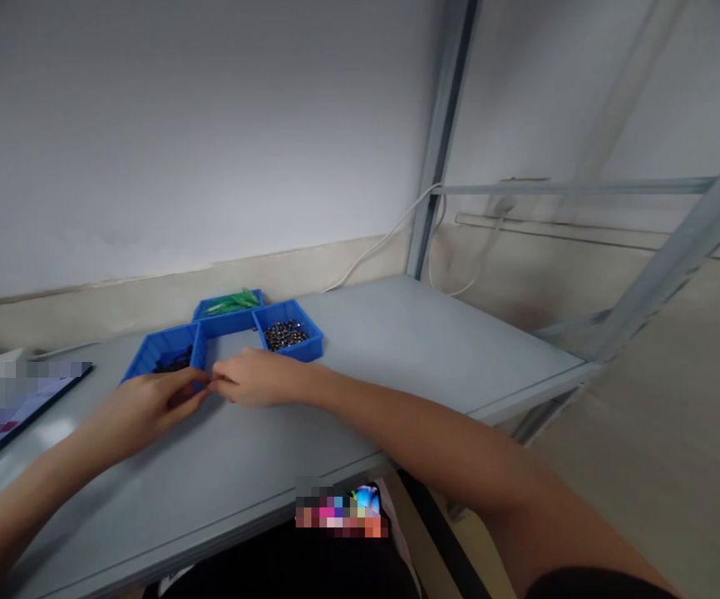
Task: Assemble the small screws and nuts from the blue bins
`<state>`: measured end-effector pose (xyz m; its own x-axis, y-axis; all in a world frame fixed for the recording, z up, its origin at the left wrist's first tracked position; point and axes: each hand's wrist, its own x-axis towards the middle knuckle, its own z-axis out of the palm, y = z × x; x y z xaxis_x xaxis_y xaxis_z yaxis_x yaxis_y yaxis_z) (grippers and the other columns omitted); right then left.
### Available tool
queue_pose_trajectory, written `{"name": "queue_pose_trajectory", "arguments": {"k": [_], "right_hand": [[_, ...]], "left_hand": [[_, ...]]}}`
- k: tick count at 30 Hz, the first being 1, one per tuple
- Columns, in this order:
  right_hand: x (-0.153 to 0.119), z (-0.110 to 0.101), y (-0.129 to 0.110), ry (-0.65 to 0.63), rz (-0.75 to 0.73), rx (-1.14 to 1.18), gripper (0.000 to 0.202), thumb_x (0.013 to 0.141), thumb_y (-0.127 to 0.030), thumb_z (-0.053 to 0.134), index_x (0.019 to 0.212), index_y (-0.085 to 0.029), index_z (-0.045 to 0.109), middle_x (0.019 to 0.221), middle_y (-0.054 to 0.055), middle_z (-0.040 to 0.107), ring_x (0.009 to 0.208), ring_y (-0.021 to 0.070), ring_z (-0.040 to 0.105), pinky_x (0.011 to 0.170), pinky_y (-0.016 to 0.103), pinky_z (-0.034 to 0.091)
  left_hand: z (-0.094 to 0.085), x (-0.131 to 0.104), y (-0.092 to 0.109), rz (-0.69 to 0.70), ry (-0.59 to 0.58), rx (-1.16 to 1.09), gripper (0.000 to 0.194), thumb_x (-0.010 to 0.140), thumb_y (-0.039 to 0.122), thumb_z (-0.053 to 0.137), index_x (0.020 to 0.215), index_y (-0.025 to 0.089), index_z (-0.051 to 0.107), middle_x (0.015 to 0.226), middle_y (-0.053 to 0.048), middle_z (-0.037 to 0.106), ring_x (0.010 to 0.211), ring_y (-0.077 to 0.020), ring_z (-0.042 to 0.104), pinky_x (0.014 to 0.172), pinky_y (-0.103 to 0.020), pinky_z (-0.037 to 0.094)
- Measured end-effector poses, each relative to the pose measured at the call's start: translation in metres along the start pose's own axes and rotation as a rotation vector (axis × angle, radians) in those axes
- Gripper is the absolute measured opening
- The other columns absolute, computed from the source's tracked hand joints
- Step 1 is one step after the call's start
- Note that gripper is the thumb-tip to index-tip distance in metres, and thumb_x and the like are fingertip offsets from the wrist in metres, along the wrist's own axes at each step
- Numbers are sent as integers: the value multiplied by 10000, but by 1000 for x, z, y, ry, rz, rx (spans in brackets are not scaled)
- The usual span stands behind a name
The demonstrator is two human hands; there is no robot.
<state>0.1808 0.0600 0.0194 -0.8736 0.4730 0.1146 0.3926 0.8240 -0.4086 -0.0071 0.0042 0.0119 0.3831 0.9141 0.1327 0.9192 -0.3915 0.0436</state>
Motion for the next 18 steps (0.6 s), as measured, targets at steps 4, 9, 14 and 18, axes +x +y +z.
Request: {"name": "queue_pose_trajectory", "arguments": {"k": [4, 9, 14, 18], "right_hand": [[0, 2, 0, 20, 0, -18, 190, 852, -231, 390, 766, -171, 548, 639, 0, 581, 537, 87, 469, 519, 221, 312], [0, 3, 1, 24, 15, -13, 199, 852, -275, 399, 788, -164, 552, 618, -2, 557, 528, 86, 451, 496, 223, 281], [-1, 3, 3, 32, 23, 62, 169, 825, -297, 435, 785, -168, 537, 668, -7, 581, 553, 81, 474, 505, 215, 287], [-1, 3, 3, 26, 28, 97, 132, 798, -273, 458, 784, -169, 538, 692, -6, 597, 581, 85, 497, 525, 216, 308]], "left_hand": [[0, 0, 1, -17, -8, 3, 247, 871, 380, 394, 917, 213, 571, 682, -7, 616, 570, -157, 556, 518, -250, 347], [1, 0, 1, 7, 1, 7, 237, 864, 376, 395, 899, 214, 565, 672, -1, 611, 550, -149, 546, 507, -242, 334], [2, -1, 0, 32, 26, 13, 245, 862, 384, 387, 866, 207, 557, 658, 4, 606, 525, -138, 537, 486, -231, 324], [2, -1, 0, 38, 24, 11, 235, 861, 378, 390, 881, 210, 555, 651, 7, 603, 524, -137, 538, 489, -231, 325]]}}
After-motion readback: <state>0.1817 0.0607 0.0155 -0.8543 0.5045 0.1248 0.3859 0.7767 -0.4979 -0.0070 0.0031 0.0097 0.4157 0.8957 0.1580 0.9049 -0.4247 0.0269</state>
